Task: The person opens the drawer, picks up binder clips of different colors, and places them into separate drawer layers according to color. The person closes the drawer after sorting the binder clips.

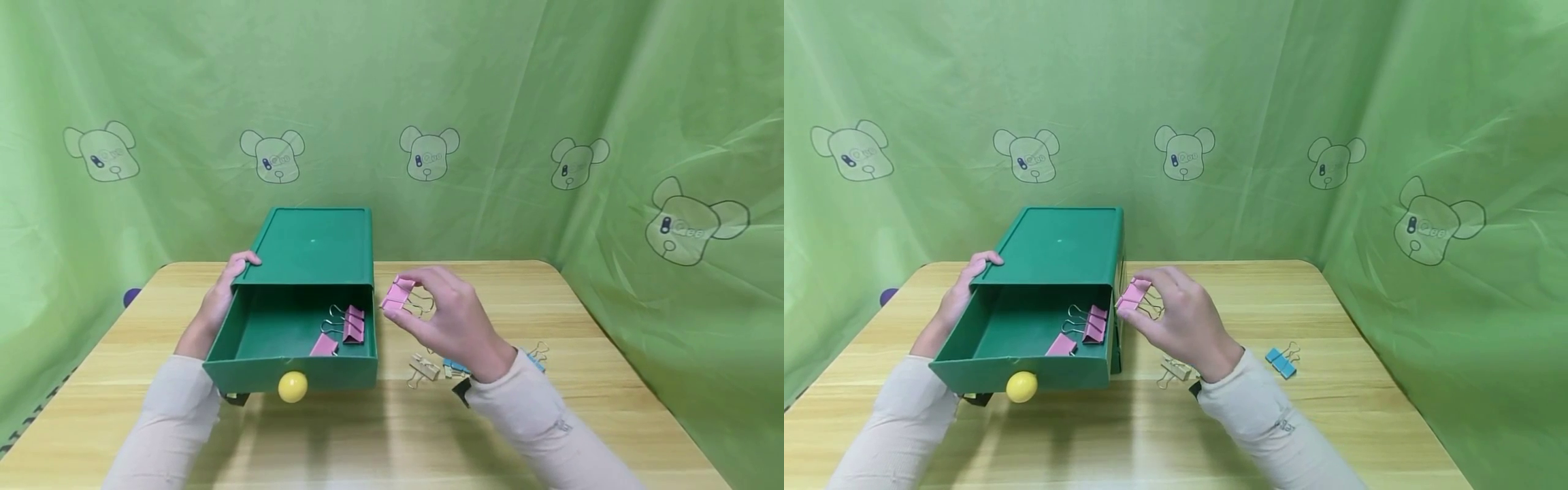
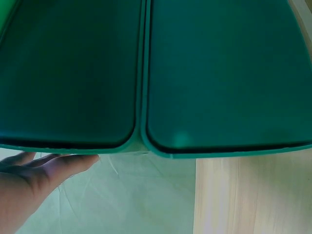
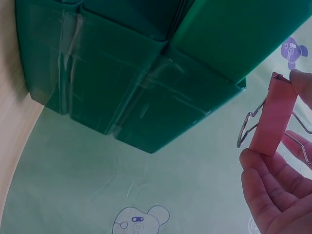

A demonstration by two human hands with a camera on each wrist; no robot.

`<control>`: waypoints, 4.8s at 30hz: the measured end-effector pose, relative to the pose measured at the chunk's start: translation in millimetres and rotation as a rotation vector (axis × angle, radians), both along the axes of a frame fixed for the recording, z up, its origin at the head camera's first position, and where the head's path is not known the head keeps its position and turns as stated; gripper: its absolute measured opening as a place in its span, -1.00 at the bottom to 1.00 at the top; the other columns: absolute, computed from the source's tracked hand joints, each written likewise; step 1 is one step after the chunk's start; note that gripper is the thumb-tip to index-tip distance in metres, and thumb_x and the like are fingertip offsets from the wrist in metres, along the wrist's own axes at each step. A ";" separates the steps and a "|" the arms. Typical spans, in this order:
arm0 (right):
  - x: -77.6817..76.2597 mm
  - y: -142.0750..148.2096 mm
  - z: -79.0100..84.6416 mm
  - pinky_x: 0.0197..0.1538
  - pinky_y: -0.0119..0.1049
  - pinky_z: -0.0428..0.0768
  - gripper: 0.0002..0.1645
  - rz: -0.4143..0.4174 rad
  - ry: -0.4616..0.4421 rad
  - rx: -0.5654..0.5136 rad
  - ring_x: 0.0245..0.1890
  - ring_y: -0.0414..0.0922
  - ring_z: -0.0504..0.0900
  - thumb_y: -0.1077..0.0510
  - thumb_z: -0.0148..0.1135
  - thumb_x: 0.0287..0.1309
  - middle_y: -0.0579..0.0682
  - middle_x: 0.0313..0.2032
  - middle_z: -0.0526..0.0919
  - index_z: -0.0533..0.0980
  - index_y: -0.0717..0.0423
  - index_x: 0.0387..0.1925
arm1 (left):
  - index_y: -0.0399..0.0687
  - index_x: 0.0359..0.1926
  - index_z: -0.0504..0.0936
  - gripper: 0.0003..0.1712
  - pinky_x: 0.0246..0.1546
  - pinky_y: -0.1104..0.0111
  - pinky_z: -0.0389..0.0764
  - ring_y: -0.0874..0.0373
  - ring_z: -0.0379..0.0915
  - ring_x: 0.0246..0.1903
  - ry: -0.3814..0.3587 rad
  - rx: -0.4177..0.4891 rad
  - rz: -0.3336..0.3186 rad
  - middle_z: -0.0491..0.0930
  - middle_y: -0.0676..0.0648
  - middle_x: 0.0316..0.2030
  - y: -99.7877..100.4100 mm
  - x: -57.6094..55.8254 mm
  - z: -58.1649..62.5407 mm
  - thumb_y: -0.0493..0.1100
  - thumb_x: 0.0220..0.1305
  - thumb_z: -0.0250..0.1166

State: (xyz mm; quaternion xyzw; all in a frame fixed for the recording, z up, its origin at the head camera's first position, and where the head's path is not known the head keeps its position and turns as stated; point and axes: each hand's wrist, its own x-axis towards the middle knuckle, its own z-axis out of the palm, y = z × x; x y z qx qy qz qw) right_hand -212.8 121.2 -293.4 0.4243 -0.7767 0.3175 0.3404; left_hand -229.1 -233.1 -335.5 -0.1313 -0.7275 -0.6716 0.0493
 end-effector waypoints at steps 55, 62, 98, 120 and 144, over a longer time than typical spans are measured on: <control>11.9 -53.0 8.9 -0.06 -0.35 0.57 -0.44 0.195 -0.025 0.074 -0.16 -0.13 0.61 0.10 0.58 -0.13 0.05 -0.19 0.65 0.55 0.28 -0.10 | 0.45 -0.04 0.34 -0.71 -0.03 0.13 0.22 0.00 -0.05 0.14 0.023 0.027 -0.019 0.02 0.01 0.19 0.1 -1.3 -2.0 0.15 0.54 -0.34; 12.1 -54.4 8.6 -0.07 -0.41 0.56 -0.44 0.228 -0.039 0.083 -0.18 -0.17 0.60 0.09 0.58 -0.13 0.05 -0.16 0.65 0.56 0.27 -0.11 | 0.45 -0.03 0.34 -0.71 -0.04 0.14 0.24 0.00 -0.04 0.13 0.028 0.028 -0.025 0.02 0.01 0.19 -0.2 -1.2 -2.4 0.15 0.54 -0.34; -23.9 -8.9 -14.3 -0.16 -0.14 0.62 -0.58 0.026 -0.125 0.051 -0.19 -0.01 0.65 0.17 0.46 0.03 0.12 -0.19 0.69 0.58 0.30 -0.09 | 0.46 -0.02 0.31 -0.72 -0.05 0.07 0.21 -0.04 -0.09 0.16 0.016 0.022 -0.027 -0.03 -0.02 0.23 -1.8 -1.3 -1.2 0.16 0.54 -0.34; -86.9 39.2 -90.9 -0.02 0.01 0.56 -0.54 -0.277 -0.582 0.279 -0.06 0.16 0.59 0.11 0.32 0.21 0.26 -0.04 0.61 0.51 0.33 0.04 | 0.41 -0.05 0.36 -0.70 -0.04 0.17 0.23 0.04 0.00 0.11 0.024 0.031 -0.006 0.06 0.04 0.16 1.5 -1.8 -5.0 0.14 0.55 -0.34; -99.8 48.3 -133.1 0.07 -0.05 0.51 -0.52 -0.298 -0.766 0.686 -0.12 0.01 0.62 0.14 0.38 0.15 0.09 -0.15 0.67 0.55 0.27 0.08 | 0.43 -0.02 0.32 -0.70 -0.06 0.12 0.22 -0.01 -0.06 0.13 0.025 0.014 0.001 0.01 0.01 0.20 -3.8 -0.2 -4.2 0.14 0.54 -0.36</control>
